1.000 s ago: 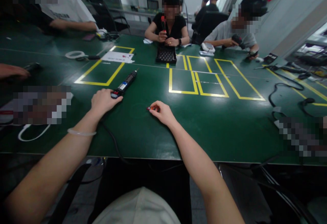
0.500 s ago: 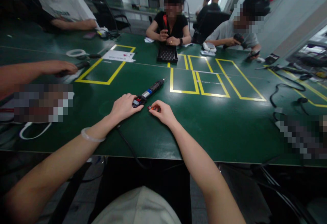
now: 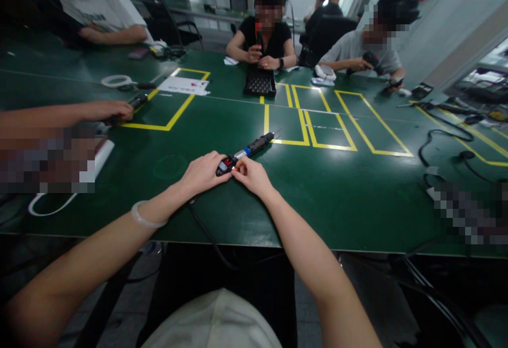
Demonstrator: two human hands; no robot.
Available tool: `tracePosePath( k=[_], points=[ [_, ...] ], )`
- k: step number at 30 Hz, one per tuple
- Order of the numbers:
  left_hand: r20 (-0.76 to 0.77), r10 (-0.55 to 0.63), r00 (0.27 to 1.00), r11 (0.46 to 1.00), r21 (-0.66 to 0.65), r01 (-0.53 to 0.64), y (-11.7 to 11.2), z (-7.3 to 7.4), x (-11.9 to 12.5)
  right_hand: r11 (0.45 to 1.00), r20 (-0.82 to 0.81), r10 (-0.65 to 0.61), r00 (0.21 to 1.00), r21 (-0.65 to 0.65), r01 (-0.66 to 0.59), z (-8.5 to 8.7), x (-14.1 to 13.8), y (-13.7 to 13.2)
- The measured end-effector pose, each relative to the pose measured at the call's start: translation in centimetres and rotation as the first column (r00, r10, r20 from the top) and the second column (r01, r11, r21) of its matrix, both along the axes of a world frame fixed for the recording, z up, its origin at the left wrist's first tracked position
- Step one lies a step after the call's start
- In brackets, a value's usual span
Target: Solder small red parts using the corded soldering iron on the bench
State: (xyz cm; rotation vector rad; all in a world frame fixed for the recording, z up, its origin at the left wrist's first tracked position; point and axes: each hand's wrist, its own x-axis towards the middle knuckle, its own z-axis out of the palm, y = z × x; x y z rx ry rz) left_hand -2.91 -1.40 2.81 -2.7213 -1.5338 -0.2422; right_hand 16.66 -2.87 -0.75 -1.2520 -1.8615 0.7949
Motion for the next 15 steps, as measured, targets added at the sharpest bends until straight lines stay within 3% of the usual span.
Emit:
tracePosePath(
  k=[15],
  points=[
    [-0.006,-0.035,0.999,0.999,-0.017,0.035,0.55,-0.49,-0.39,0.997,-0.026,0.08,0.997,-0.007,-0.08,0.21,0.08,-0.11]
  ],
)
